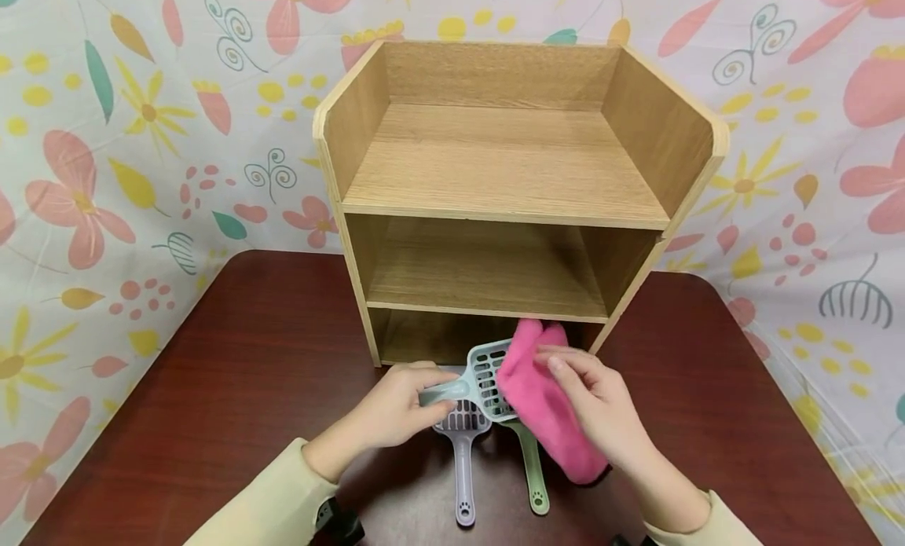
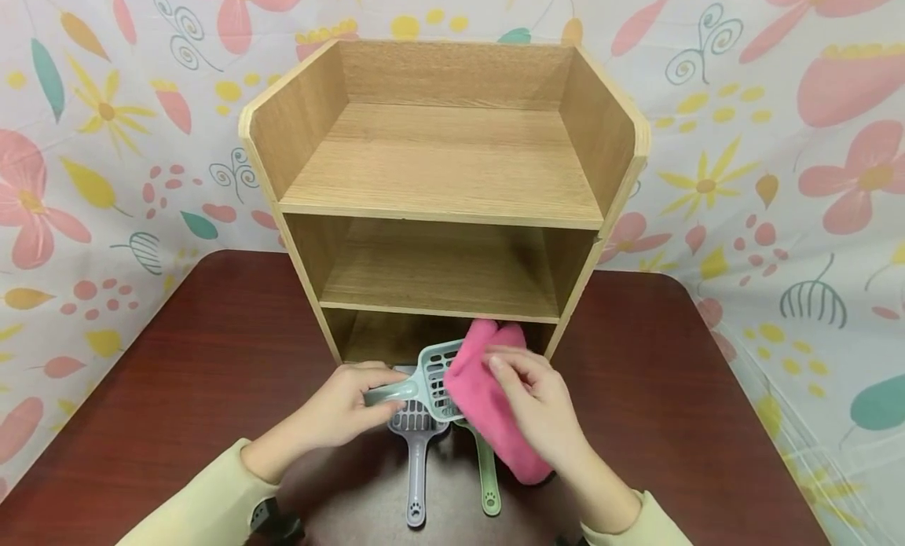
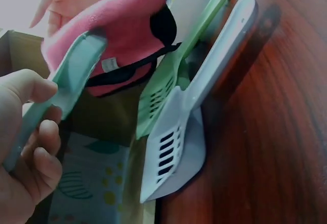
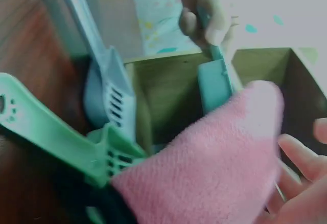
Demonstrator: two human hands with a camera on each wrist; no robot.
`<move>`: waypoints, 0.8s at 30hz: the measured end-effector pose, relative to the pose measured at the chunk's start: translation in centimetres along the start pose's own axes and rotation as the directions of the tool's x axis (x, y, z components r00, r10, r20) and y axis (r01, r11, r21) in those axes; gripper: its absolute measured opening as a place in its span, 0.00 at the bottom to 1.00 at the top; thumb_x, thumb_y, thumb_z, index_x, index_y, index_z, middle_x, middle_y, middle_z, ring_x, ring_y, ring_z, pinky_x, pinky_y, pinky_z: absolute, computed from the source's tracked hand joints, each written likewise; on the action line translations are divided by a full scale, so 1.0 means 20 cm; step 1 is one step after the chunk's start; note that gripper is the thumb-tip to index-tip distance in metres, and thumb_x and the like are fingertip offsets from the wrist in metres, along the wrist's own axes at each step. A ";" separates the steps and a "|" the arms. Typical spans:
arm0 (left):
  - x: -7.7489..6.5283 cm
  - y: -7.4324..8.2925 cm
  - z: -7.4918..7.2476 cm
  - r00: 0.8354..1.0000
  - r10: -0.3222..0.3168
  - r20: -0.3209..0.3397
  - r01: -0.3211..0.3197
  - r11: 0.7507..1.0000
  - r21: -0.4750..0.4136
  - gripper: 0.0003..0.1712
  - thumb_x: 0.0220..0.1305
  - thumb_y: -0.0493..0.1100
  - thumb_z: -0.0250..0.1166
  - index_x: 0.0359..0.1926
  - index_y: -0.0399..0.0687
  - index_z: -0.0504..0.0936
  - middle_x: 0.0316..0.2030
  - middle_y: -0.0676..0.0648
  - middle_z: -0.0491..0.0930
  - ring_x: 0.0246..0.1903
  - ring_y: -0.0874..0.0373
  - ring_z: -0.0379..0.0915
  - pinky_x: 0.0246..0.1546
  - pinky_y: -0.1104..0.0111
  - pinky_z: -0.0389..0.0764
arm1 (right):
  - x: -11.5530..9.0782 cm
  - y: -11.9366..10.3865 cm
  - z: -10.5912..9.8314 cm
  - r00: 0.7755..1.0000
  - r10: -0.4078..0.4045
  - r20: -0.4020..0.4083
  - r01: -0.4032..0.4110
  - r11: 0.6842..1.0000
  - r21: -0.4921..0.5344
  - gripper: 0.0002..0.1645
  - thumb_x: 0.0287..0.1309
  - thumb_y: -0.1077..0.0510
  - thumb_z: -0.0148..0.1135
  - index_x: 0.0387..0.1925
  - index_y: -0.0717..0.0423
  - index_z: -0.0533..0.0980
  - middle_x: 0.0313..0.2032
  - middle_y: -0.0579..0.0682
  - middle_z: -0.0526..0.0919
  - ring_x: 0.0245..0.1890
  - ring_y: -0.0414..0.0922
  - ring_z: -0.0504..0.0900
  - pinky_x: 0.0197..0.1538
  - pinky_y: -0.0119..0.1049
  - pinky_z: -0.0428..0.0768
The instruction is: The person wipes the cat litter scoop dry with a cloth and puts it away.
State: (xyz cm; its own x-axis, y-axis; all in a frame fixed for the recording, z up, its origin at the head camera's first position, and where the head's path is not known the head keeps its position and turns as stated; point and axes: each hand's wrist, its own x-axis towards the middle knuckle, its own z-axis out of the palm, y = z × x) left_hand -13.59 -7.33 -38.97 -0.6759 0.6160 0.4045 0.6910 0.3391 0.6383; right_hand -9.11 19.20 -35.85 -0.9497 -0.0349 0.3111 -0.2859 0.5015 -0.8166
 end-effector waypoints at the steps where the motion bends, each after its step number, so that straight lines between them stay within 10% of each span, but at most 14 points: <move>1: 0.00 0.00 0.01 1.000 0.010 -0.006 -0.010 1.000 -0.011 0.16 0.56 0.38 0.65 0.47 0.38 0.83 0.34 0.49 0.83 0.31 0.66 0.72 0.33 0.77 0.77 | 0.00 0.02 0.01 1.000 -0.010 -0.004 0.010 1.000 -0.014 0.13 0.63 0.61 0.57 0.48 0.60 0.78 0.53 0.56 0.77 0.48 0.25 0.71 0.46 0.17 0.71; 9: -0.02 -0.01 0.06 0.992 0.116 -0.041 -0.116 0.993 -0.016 0.17 0.54 0.37 0.67 0.47 0.37 0.82 0.35 0.47 0.83 0.32 0.64 0.75 0.35 0.79 0.77 | -0.01 0.08 0.00 0.948 0.307 0.083 -0.311 0.950 0.035 0.46 0.56 0.52 0.66 0.70 0.55 0.53 0.58 0.57 0.69 0.47 0.38 0.72 0.45 0.24 0.74; 14: 0.00 -0.01 0.08 0.987 0.149 -0.062 -0.148 0.989 0.017 0.18 0.52 0.36 0.68 0.46 0.38 0.83 0.36 0.46 0.83 0.33 0.61 0.77 0.35 0.78 0.77 | -0.01 0.08 -0.01 0.901 0.411 0.141 -0.430 0.892 0.141 0.38 0.55 0.53 0.66 0.64 0.57 0.63 0.49 0.58 0.78 0.38 0.36 0.79 0.42 0.29 0.79; 24: 0.05 -0.01 0.06 0.981 0.173 -0.088 -0.152 0.966 0.208 0.18 0.49 0.43 0.72 0.44 0.46 0.83 0.32 0.52 0.83 0.26 0.67 0.73 0.29 0.79 0.75 | 0.01 0.09 0.00 0.908 0.403 0.117 -0.419 0.889 0.185 0.29 0.55 0.56 0.66 0.55 0.63 0.69 0.36 0.54 0.82 0.30 0.38 0.82 0.35 0.33 0.82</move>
State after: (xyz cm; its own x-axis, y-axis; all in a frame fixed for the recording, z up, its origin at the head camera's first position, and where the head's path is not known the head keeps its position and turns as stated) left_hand -14.05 -5.91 -39.40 -0.5659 0.6003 0.5652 0.8237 0.3817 0.4194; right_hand -9.89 20.18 -37.21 -0.9922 0.0697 -0.1035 0.1198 0.3010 -0.9461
